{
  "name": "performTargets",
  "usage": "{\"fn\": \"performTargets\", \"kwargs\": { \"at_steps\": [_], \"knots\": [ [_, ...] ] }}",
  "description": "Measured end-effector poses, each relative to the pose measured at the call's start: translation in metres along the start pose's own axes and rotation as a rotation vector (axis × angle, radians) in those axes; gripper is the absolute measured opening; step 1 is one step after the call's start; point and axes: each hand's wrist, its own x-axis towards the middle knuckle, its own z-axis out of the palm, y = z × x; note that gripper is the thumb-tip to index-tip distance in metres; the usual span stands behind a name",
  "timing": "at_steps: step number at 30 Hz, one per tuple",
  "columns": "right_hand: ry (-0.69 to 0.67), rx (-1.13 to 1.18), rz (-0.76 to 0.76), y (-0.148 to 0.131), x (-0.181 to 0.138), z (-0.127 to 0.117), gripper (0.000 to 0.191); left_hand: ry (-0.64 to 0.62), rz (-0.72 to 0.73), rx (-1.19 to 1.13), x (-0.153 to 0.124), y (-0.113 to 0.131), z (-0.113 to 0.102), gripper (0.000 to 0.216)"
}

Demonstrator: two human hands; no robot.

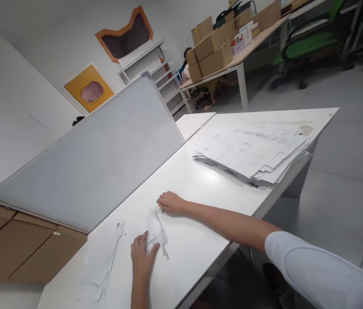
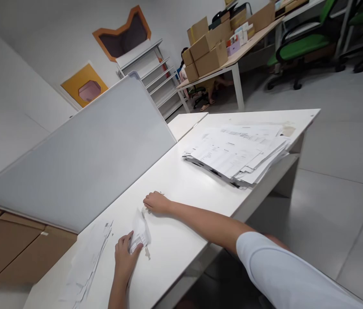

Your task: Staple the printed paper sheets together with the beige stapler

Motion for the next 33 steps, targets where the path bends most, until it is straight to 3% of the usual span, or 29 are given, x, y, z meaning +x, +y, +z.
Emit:
{"fn": "performTargets", "kwargs": {
  "at_steps": [7,18,25,33],
  "knots": [
    [-0.001,0.116,0.021,-0.008,-0.003,0.0,0.032,0.088,0.093,-0.077,-0.005,0.005,-0.004,0.046],
    [-0.003,0.12,-0.096,-0.013,-0.004,0.007,0.031,0.139,0.141,0.003,-0.003,-0.002,0.007,0.045],
    [-0.005,0.1,-0.099,-0.012,-0.007,0.007,0.031,0.062,0.146,-0.004,-0.006,0.009,-0.004,0.047],
    [-0.019,0.128,-0.102,-0.012,-0.008,0.007,0.038,0.074,0.159,-0.022,-0.01,0.017,-0.008,0.044]
  ]
}}
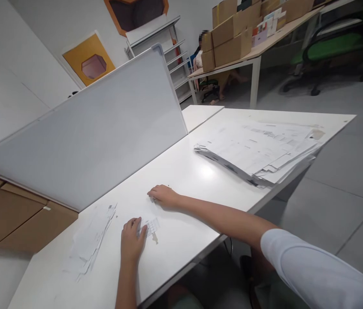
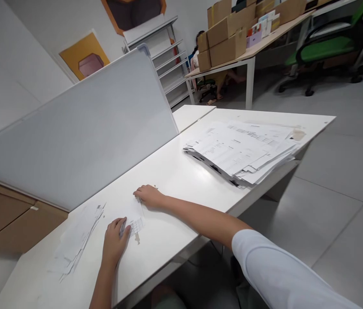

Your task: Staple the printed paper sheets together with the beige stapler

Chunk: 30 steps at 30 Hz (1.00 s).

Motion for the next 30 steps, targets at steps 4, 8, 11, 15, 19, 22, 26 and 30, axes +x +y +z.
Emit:
{"fn": "performTargets", "kwargs": {
  "at_steps": [4,8,11,15,19,22,26,30],
  "knots": [
    [0.027,0.032,-0.016,0.001,0.0,0.002,0.038,-0.039,0.06,-0.03,0.001,0.002,-0.002,0.042],
    [0.032,0.034,-0.036,0.003,0.0,0.006,0.034,-0.027,0.097,-0.046,0.0,0.003,-0.003,0.042],
    [0.038,0.027,-0.038,0.004,-0.001,0.006,0.033,0.001,0.081,-0.052,-0.001,0.002,-0.002,0.042],
    [0.033,-0.007,-0.01,0.001,-0.002,0.004,0.034,-0.03,0.071,-0.06,0.0,0.001,-0.001,0.042],
    [-0.001,-0.019,0.016,-0.003,-0.002,0.001,0.034,-0.034,0.083,-0.056,0.0,0.001,-0.002,0.04],
    [-0.033,-0.036,0.027,-0.005,-0.001,0.001,0.032,-0.025,0.079,-0.045,0.0,0.001,-0.001,0.041],
    [-0.063,-0.078,0.055,-0.008,0.001,0.001,0.033,-0.024,0.073,-0.043,-0.001,0.0,0.0,0.041],
    [-0.095,-0.108,0.073,-0.011,0.003,0.004,0.032,-0.032,0.06,-0.048,-0.002,0.002,0.001,0.041]
  ]
}}
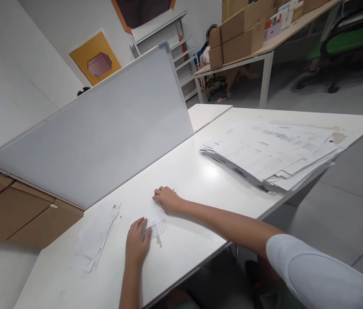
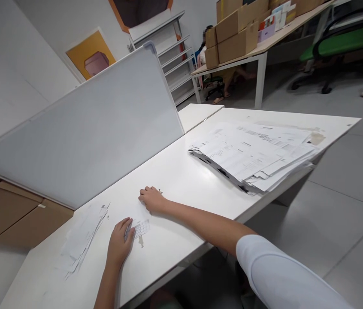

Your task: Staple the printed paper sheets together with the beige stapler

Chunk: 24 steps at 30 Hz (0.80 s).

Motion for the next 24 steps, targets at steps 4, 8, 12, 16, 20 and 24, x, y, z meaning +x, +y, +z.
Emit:
{"fn": "performTargets", "kwargs": {
  "at_steps": [4,8,12,16,20,24],
  "knots": [
    [-0.017,-0.03,-0.002,-0.002,-0.001,0.002,0.029,-0.04,0.001,0.043,-0.005,0.002,0.0,0.046],
    [0.014,0.006,-0.021,0.0,-0.002,0.002,0.03,-0.081,0.001,0.086,-0.012,0.002,0.0,0.052],
    [0.054,0.029,-0.052,0.004,-0.004,0.005,0.032,-0.103,-0.009,0.093,-0.019,0.005,0.0,0.051],
    [0.09,0.033,-0.086,0.006,-0.008,0.004,0.034,-0.044,-0.044,0.102,-0.04,0.005,-0.008,0.045],
    [0.195,0.108,-0.101,-0.002,-0.013,-0.003,0.031,0.15,-0.287,0.152,-0.071,0.003,-0.022,0.04],
    [0.106,0.483,-0.069,-0.019,-0.016,-0.004,0.035,0.386,-0.42,0.178,-0.078,0.017,-0.026,0.041]
  ]
}}
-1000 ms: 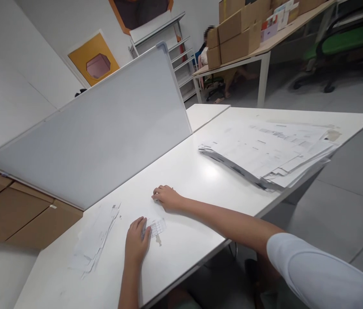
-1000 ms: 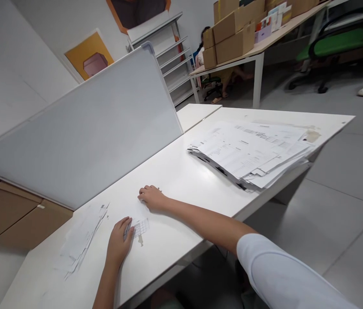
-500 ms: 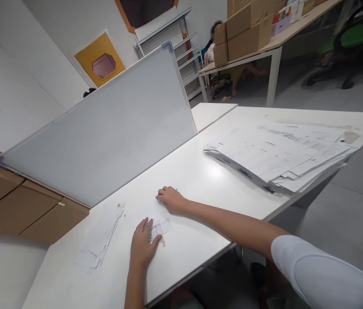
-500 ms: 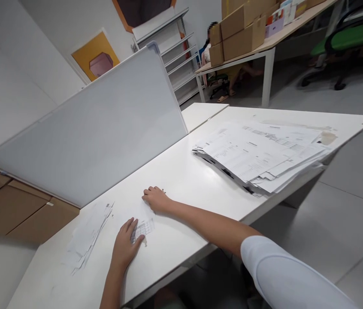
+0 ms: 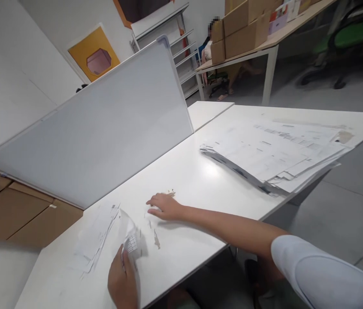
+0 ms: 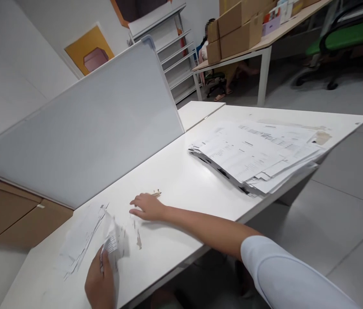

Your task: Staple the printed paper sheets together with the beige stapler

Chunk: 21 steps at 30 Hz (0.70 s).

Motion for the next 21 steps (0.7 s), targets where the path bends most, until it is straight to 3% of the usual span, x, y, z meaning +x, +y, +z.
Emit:
{"fn": "performTargets", "kwargs": {
  "at_steps": [3,7,9,13,15,18,20,21],
  "knots": [
    [-0.146,0.573,0.174,-0.008,0.001,0.008,0.043,0.045,0.195,-0.023,0.007,0.023,0.006,0.04],
    [-0.03,1.085,0.317,-0.012,0.002,0.004,0.051,0.023,0.384,-0.01,0.029,0.046,0.019,0.035],
    [0.045,1.106,0.338,-0.013,0.003,-0.003,0.038,0.021,0.434,0.007,0.041,0.047,0.025,0.034],
    [0.145,0.828,0.53,-0.013,0.007,-0.013,0.018,0.029,0.504,0.011,0.067,0.024,0.032,0.04],
    [0.194,0.718,0.583,-0.014,0.011,-0.017,0.016,0.04,0.416,0.057,0.082,-0.002,0.032,0.053],
    [0.318,0.675,0.575,-0.018,0.01,-0.035,0.019,0.002,0.099,0.217,0.104,-0.051,0.034,0.078],
    [0.466,0.666,0.552,-0.02,-0.003,-0.058,0.025,-0.118,-0.164,0.261,0.116,-0.078,0.037,0.089],
    [0.556,0.635,0.536,-0.021,-0.014,-0.073,0.032,-0.196,-0.227,0.265,0.121,-0.087,0.038,0.088]
  ]
}}
